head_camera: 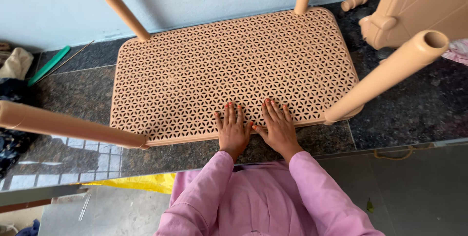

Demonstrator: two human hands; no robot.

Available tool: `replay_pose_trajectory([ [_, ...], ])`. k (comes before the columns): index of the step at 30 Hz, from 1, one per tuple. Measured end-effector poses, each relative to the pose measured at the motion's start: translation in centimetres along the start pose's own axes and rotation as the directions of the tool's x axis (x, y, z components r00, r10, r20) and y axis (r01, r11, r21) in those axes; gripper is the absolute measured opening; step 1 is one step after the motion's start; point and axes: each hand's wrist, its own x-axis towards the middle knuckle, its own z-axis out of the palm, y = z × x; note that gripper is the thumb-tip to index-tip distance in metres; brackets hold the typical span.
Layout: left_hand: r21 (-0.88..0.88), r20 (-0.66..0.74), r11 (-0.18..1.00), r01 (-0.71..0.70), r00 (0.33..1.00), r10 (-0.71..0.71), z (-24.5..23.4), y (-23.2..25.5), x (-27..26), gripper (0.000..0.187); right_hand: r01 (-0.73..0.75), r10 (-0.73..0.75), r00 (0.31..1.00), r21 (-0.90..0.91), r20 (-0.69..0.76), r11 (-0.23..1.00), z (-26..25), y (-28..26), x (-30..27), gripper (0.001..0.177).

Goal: The person assembles a plastic table by inserting cylindrical legs into the perforated tabletop and then attaching the top surface. The person aligns and presses each leg into place, then secures the tabletop onto the legs.

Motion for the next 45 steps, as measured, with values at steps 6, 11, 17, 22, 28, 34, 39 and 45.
replay_pose_trajectory([
  [6, 0.023, 0.055, 1.000, -0.008, 0.998, 0.007, -0.8, 2.1, 0.7, 0.072, -0.040, 0.038, 0.998, -0.036, -0.051, 0.999, -0.1, 3.1, -0.9, 0.089],
  [11, 0.008, 0.098, 0.997, -0.079, 0.992, 0.078, -1.1, 4.7, 1.4, 0.072, -0.086, 0.084, 0.995, -0.036, -0.057, 0.996, -0.4, 4.8, -1.6, 0.085],
  [17, 0.005, 0.105, 0.985, -0.174, 0.979, 0.172, -0.2, 8.2, 2.3, 0.071, -0.136, 0.142, 0.986, 0.069, -0.086, 0.988, -1.3, 6.9, -3.7, 0.073],
  [22, 0.052, 0.208, 0.986, -0.159, 0.967, 0.145, 0.9, 10.8, 3.0, 0.075, -0.133, 0.145, 0.979, 0.090, -0.141, 0.987, -2.7, 8.1, -6.0, 0.061],
  [28, -0.054, 0.236, 0.959, -0.279, 0.929, 0.284, 1.7, 13.7, 4.2, 0.067, -0.101, 0.139, 0.967, 0.177, -0.213, 0.979, -4.4, 8.8, -7.4, 0.049],
  [34, -0.145, 0.161, 0.938, -0.316, 0.927, 0.337, 1.8, 17.1, 3.9, 0.066, -0.138, 0.249, 0.886, 0.290, -0.391, 0.947, -6.2, 9.5, -9.0, 0.037],
  [39, -0.365, 0.032, 0.846, -0.390, 0.902, 0.430, 0.2, 19.3, 4.6, 0.080, -0.222, 0.360, 0.789, 0.314, -0.498, 0.923, -7.3, 10.4, -9.6, 0.019],
  [45, -0.740, 0.027, 0.648, -0.179, 0.955, 0.295, -4.1, 22.9, 6.9, 0.075, -0.408, 0.537, 0.704, 0.355, -0.464, 0.841, -9.3, 12.0, -8.2, 0.041],
])
